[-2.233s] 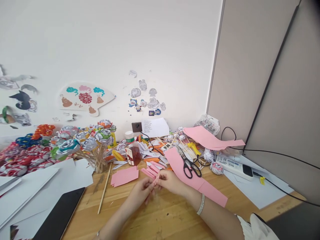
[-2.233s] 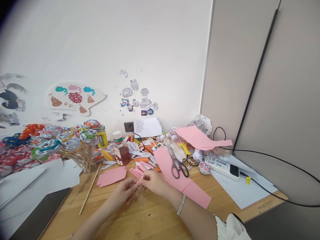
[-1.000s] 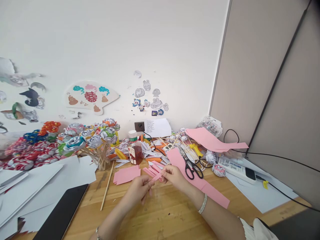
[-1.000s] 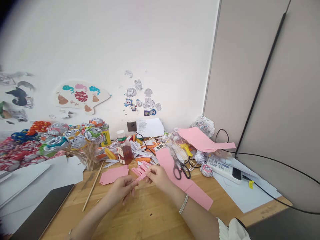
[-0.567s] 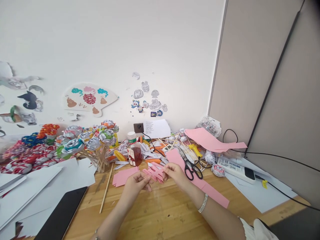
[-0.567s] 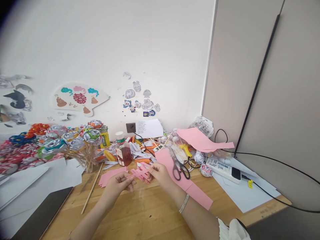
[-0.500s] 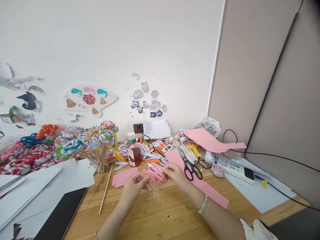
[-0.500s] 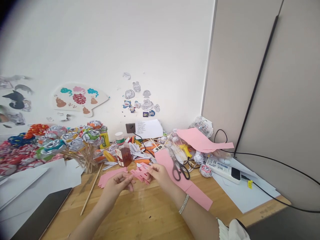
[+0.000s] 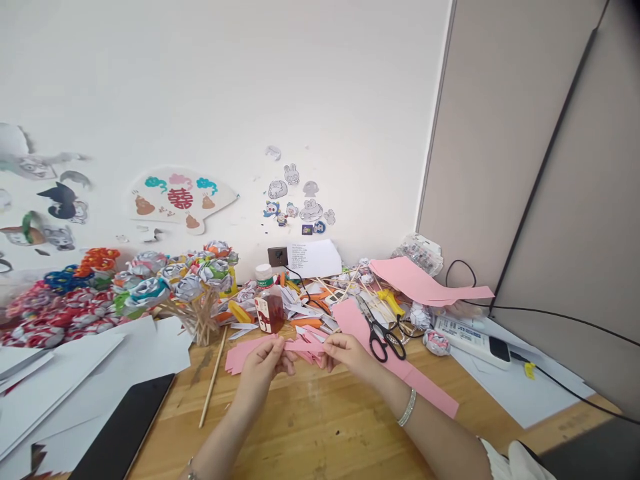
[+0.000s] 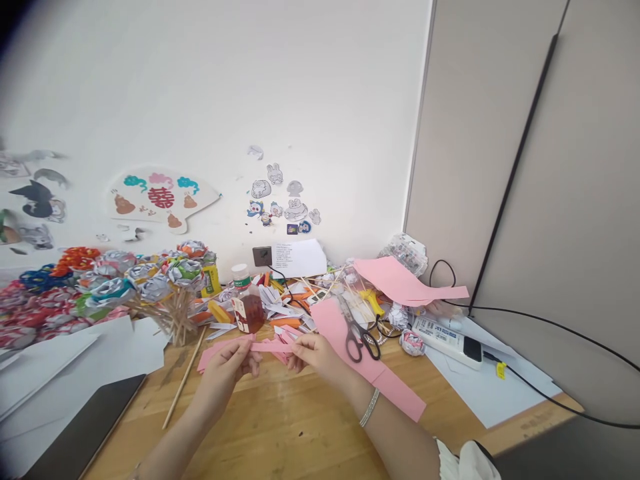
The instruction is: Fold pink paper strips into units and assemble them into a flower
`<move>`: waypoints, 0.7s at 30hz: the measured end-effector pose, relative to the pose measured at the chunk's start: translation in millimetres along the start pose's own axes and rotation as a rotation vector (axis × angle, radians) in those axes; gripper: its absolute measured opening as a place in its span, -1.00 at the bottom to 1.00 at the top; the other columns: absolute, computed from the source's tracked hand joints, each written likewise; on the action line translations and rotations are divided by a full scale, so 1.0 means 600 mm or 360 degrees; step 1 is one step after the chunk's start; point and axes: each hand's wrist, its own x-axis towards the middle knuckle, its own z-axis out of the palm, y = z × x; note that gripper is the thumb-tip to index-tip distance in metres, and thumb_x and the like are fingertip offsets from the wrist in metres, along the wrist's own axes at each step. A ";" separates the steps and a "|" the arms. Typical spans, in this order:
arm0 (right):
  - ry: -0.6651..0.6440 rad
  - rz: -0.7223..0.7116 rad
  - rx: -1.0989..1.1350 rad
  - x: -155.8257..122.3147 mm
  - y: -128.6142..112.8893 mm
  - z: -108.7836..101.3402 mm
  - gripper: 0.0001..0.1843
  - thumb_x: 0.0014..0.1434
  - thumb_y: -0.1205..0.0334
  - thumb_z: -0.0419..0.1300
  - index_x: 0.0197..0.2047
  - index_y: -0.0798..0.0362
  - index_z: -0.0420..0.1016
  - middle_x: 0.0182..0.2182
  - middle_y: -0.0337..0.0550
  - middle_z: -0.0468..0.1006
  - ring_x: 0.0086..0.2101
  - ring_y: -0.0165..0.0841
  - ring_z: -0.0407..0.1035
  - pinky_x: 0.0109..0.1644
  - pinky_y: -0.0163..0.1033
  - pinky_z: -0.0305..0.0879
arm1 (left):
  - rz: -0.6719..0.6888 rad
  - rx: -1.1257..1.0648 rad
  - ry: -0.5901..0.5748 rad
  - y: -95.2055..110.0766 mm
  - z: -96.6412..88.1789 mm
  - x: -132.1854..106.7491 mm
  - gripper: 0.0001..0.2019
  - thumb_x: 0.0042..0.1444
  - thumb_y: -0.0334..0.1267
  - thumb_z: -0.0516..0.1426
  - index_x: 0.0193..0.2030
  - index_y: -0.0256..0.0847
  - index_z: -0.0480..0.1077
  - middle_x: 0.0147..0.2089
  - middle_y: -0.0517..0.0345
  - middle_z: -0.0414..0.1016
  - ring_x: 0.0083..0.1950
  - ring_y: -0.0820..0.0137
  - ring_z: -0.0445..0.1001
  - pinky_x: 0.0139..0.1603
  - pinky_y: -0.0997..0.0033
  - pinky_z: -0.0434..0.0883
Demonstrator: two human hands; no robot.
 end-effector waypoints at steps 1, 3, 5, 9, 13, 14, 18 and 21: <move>-0.0015 0.0001 -0.0025 -0.001 -0.002 0.001 -0.62 0.05 -0.05 0.11 -0.46 0.16 0.40 -0.53 -0.18 0.46 -0.53 -0.45 0.33 -0.41 -0.31 0.26 | 0.0016 0.0009 0.0020 -0.002 -0.002 0.002 -0.69 -0.12 -0.02 0.15 -0.57 -0.28 0.34 -0.63 0.23 0.43 -0.66 0.53 0.33 -0.57 0.53 0.28; 0.0011 -0.0017 -0.0061 -0.003 -0.005 0.004 -0.62 0.05 -0.05 0.10 -0.46 0.14 0.41 -0.54 -0.18 0.45 -0.52 -0.44 0.33 -0.40 -0.31 0.25 | 0.0025 0.0045 0.0054 -0.006 -0.004 0.005 -0.67 -0.12 -0.01 0.15 -0.60 -0.27 0.32 -0.67 0.26 0.39 -0.68 0.55 0.30 -0.59 0.55 0.26; 0.0108 -0.0053 -0.0074 -0.004 -0.008 0.008 -0.61 0.03 -0.06 0.11 -0.49 0.14 0.40 -0.57 -0.19 0.44 -0.54 -0.44 0.32 -0.41 -0.31 0.24 | -0.0004 0.0047 0.0055 -0.013 -0.005 0.009 -0.65 -0.12 0.02 0.14 -0.60 -0.27 0.31 -0.68 0.27 0.38 -0.69 0.55 0.29 -0.60 0.55 0.25; 0.0293 -0.0026 0.0015 -0.003 -0.007 0.023 -0.59 -0.02 -0.10 0.15 -0.55 0.12 0.36 -0.62 -0.22 0.41 -0.59 -0.45 0.28 -0.46 -0.32 0.22 | -0.0057 -0.0112 -0.0045 -0.038 0.000 0.016 -0.61 -0.23 0.08 0.19 -0.54 -0.27 0.33 -0.58 0.21 0.45 -0.66 0.53 0.34 -0.58 0.51 0.30; 0.0143 0.0136 0.0174 -0.002 0.006 0.037 -0.63 -0.02 -0.06 0.17 -0.49 0.12 0.38 -0.63 -0.24 0.41 -0.60 -0.47 0.27 -0.48 -0.34 0.21 | -0.0186 -0.0015 -0.0209 -0.056 0.008 0.016 -0.56 -0.22 0.13 0.17 -0.58 -0.30 0.34 -0.63 0.16 0.45 -0.66 0.47 0.38 -0.59 0.49 0.32; 0.0081 0.0164 0.0179 -0.003 0.010 0.039 -0.64 -0.02 -0.05 0.17 -0.49 0.12 0.38 -0.63 -0.24 0.41 -0.61 -0.47 0.27 -0.49 -0.34 0.21 | -0.0191 0.0024 -0.0201 -0.058 0.008 0.015 -0.54 -0.20 0.15 0.14 -0.60 -0.30 0.33 -0.64 0.16 0.45 -0.68 0.47 0.38 -0.60 0.49 0.31; -0.0089 0.0213 0.0057 -0.005 0.017 0.041 -0.62 0.00 -0.04 0.16 -0.55 0.15 0.34 -0.68 -0.28 0.35 -0.65 -0.51 0.22 -0.53 -0.39 0.13 | -0.0185 0.0108 -0.0179 -0.059 0.004 0.012 -0.53 -0.20 0.17 0.13 -0.66 -0.29 0.28 -0.72 0.18 0.40 -0.73 0.47 0.35 -0.66 0.49 0.28; -0.0102 0.0134 -0.0118 -0.006 0.017 0.038 -0.61 0.03 -0.03 0.13 -0.57 0.14 0.33 -0.70 -0.32 0.31 -0.65 -0.54 0.17 -0.53 -0.41 0.08 | -0.0210 0.0060 -0.0208 -0.061 -0.001 0.012 -0.53 -0.20 0.16 0.12 -0.65 -0.28 0.29 -0.73 0.16 0.41 -0.74 0.46 0.33 -0.67 0.49 0.27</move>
